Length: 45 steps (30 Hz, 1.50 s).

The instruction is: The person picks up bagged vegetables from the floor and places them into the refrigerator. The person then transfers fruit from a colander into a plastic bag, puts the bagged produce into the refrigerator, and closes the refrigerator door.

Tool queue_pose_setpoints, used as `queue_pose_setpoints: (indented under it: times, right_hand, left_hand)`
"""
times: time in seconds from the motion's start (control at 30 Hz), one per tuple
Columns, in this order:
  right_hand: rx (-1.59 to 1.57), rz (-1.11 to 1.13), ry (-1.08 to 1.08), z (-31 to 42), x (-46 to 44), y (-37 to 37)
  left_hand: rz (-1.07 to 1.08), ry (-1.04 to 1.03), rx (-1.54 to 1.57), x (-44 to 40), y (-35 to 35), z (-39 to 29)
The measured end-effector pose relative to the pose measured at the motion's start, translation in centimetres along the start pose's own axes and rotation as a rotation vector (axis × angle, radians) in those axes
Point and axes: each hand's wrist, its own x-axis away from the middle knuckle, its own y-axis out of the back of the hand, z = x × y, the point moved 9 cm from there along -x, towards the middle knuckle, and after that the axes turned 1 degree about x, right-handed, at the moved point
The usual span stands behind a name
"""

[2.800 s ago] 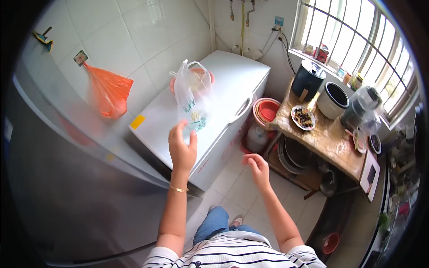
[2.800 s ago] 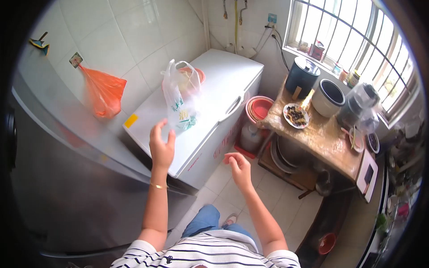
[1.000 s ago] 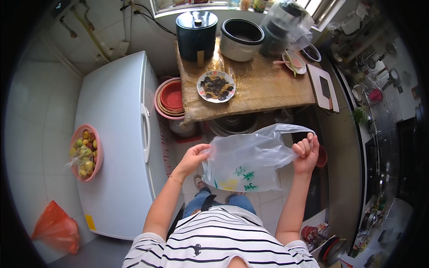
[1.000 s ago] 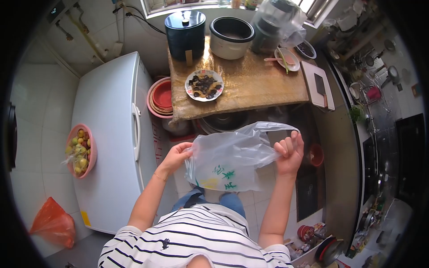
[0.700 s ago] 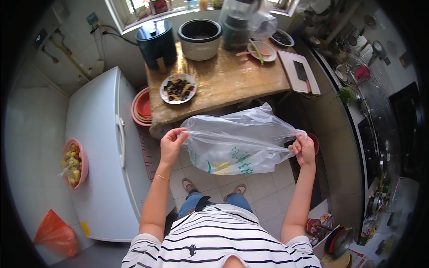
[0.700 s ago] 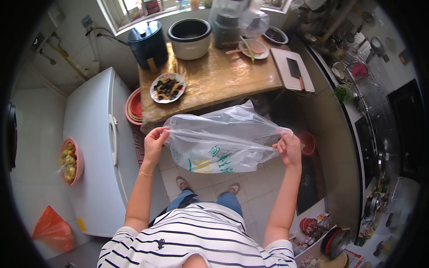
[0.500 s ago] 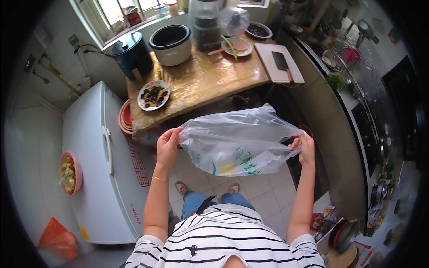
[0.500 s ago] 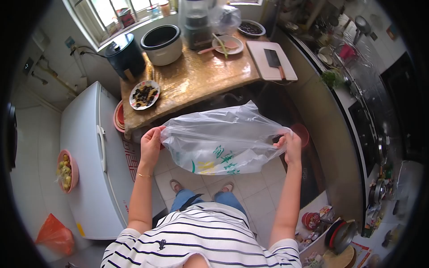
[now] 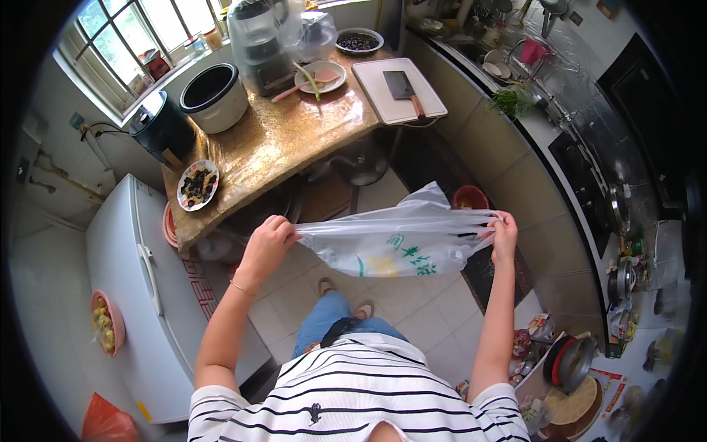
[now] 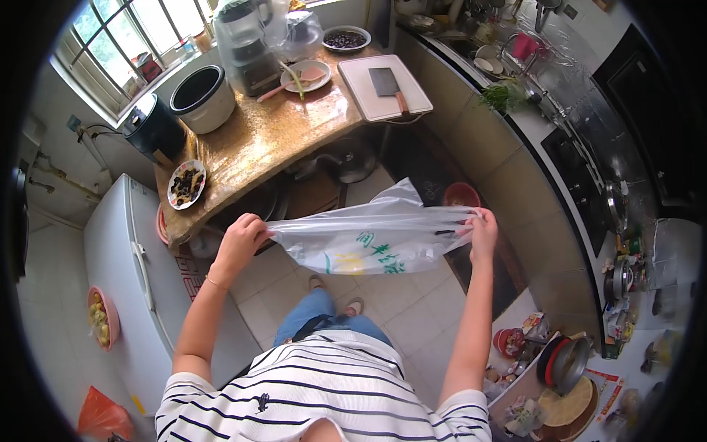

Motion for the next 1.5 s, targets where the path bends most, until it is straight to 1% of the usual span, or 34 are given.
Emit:
queue_pose_setpoints:
  times: [0.07,0.13,0.2,0.27,0.3,0.4,0.47,0.53,0.57,0.6,0.63,0.67,0.7,0.73,0.77,0.8,0.83,0.87,0.93,1.0,1.03,1.07,1.1,1.13,1.17,1.2,1.23,1.27,1.33,1.37,1.4,1.43,1.47,1.5]
  right_hand:
    - [-0.024,0.029,-0.03,-0.4,-0.6,-0.6]
    - [-0.03,0.033,-0.035,2.0,-0.3,-4.1]
    - [-0.025,0.103,-0.019,3.3,-1.4,-7.8]
    - [-0.13,0.344,0.019,4.3,-1.5,-12.9]
    - [-0.132,0.391,0.015,6.3,0.0,-16.8]
    - [-0.05,0.692,0.008,10.3,7.7,-28.8]
    - [-0.027,0.916,0.023,12.1,14.9,-36.7]
    - [0.075,1.13,0.022,12.8,22.2,-42.9]
    - [0.003,1.206,0.102,13.0,25.4,-45.6]
    - [0.196,1.27,0.35,13.4,27.9,-47.9]
    - [0.209,1.353,0.351,13.3,30.4,-50.0]
    - [0.223,1.435,0.348,13.4,33.2,-52.0]
    - [0.165,1.563,0.274,14.2,36.3,-53.9]
    - [0.162,1.601,0.274,14.3,38.7,-55.7]
    - [0.082,1.65,0.124,13.9,40.8,-57.3]
    - [0.005,1.689,-0.028,13.4,42.8,-59.1]
    - [-0.112,1.72,-0.06,14.0,44.7,-60.8]
    - [-0.164,1.696,-0.024,15.0,46.0,-62.4]
    - [-0.183,1.624,0.099,17.5,48.4,-65.7]
    - [-0.002,1.502,0.338,19.0,49.5,-68.9]
    - [0.105,1.411,0.484,19.3,50.0,-70.9]
    - [0.207,1.307,0.628,19.7,50.4,-72.7]
    - [0.397,1.237,0.763,20.1,51.4,-74.3]
    - [0.556,1.216,0.815,19.3,52.3,-76.2]
    - [0.655,1.201,0.911,17.7,52.8,-78.1]
    - [0.754,1.181,1.01,15.4,53.2,-80.4]
    - [0.792,1.2,1.077,13.8,54.2,-82.4]
    - [0.858,1.211,1.1,11.9,54.9,-84.5]
    - [0.928,1.199,1.135,8.8,56.5,-88.8]
    - [0.902,1.199,1.092,7.4,57.0,-90.9]
    - [0.876,1.2,1.047,5.7,57.4,-93.1]
    - [0.574,1.245,1.134,5.0,58.3,-95.0]
    - [0.462,1.479,0.822,3.0,59.1,-97.3]
    - [0.346,1.7,0.487,0.7,60.4,-99.1]
  left_hand:
    - [-0.074,0.008,0.009,-0.1,0.2,0.6]
    - [-0.126,0.063,-0.029,0.8,0.9,2.1]
    - [-0.111,0.16,-0.079,2.6,1.3,3.8]
    - [-0.173,0.394,0.173,5.4,3.1,5.8]
    - [-0.153,0.38,0.033,6.2,4.7,5.4]
    - [-0.27,0.46,0.091,7.5,8.1,3.8]
    - [-0.3,0.401,0.253,7.0,8.6,0.6]
    - [-0.409,0.455,0.232,8.1,9.4,-0.4]
    - [-0.44,0.487,0.213,9.7,10.2,0.8]
    - [-0.485,0.647,0.265,12.2,10.4,3.6]
    - [-0.533,0.803,0.32,15.2,10.5,6.2]
    - [-0.559,0.833,0.302,17.7,11.1,7.8]
    - [-0.589,0.835,0.31,20.1,11.6,9.3]
    - [-0.617,0.837,0.319,22.8,12.1,10.7]
    - [-0.68,0.847,0.209,25.6,13.2,11.8]
    - [-0.699,0.875,0.192,28.6,14.5,12.8]
    - [-0.535,1.017,0.095,31.7,15.1,14.6]
    - [-0.367,1.157,0.002,35.1,15.6,16.2]
    - [-0.412,1.181,-0.094,42.0,17.4,19.0]
    - [-0.881,1.357,0.491,50.5,18.5,21.5]
    - [-1.178,1.304,0.787,53.1,20.0,21.8]
    - [-1.201,1.321,0.773,55.0,21.9,21.7]
    - [-1.449,1.156,1.134,55.8,23.9,21.0]
    - [-1.673,0.927,1.49,56.0,25.5,20.4]
    - [-1.694,0.93,1.481,56.6,27.2,20.0]
    - [-1.789,0.891,1.554,57.2,28.6,19.7]
    - [-1.885,0.843,1.623,57.9,29.2,19.8]
    - [-1.91,0.837,1.612,59.4,29.3,20.1]
    - [-1.829,0.452,2.005,59.9,29.0,20.9]
    - [-1.798,0.351,2.088,60.1,29.0,21.4]
    - [-1.831,0.34,2.066,61.2,29.1,22.1]
    - [-1.908,0.399,1.973,63.0,28.9,22.8]
    - [-1.981,0.46,1.877,65.0,28.6,23.5]
    - [-2.025,0.406,1.867,66.8,28.5,24.1]
